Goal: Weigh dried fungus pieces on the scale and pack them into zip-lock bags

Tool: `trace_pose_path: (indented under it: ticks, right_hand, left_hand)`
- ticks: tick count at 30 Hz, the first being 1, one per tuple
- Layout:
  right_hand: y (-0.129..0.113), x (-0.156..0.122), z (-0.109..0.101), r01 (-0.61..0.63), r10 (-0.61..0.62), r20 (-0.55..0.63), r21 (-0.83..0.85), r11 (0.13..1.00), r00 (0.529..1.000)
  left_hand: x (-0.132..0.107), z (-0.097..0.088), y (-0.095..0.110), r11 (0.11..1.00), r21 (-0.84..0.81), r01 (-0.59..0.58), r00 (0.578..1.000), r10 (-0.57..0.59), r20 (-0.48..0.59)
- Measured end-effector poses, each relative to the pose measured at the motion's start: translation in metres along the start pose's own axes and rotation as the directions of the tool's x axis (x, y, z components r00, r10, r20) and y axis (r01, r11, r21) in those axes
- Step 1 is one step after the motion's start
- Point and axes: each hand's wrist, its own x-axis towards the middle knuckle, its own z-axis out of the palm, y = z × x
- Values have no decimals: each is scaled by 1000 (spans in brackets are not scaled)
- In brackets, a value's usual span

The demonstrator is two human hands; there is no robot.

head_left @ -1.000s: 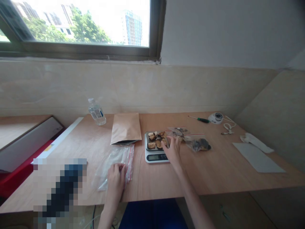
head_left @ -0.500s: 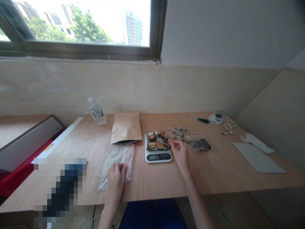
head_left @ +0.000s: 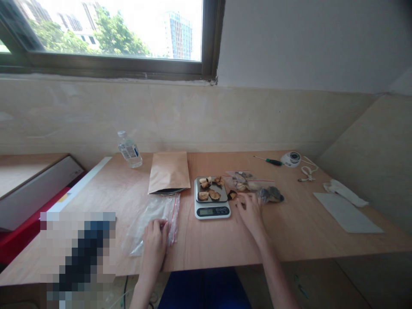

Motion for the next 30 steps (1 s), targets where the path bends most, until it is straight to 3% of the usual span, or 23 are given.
trace_pose_path:
  ticks: [3,7,11,15,18,22,25,28,30]
  right_hand:
    - [-7,12,8,100,-95,82,-67,993,992]
    - [1,16,12,125,-108,150,-109,986,983]
    - [5,17,-3,67,-77,169,64,996,983]
    - [-11,24,-17,4,-26,94,227,974,995]
    - [-28,34,-14,-12,-6,68,264,964,998]
    - [-44,40,-2,-16,-32,148,311,950,988]
    - [-50,32,-3,-15,-42,153,355,935,987]
    - [-59,11,-18,-67,30,90,440,896,995]
    - [-72,-7,-30,-100,43,119,525,845,992]
  left_hand:
    - [-1,-2,2,1000,8,10,1000,-10,13]
    - [-2,-3,3,1000,12,20,999,-20,30]
    - [-2,-1,1,1000,12,24,999,-24,22]
    - [-2,0,-1,1000,-2,23,999,-22,24]
    - [-1,0,-2,999,-24,24,999,-23,29]
    - [-1,-3,2,997,-56,46,998,-44,34]
    - [-1,-5,5,994,-83,75,997,-72,42]
    - [-1,-5,5,990,-99,99,995,-96,38]
    - [-1,-6,6,990,-90,110,994,-110,3]
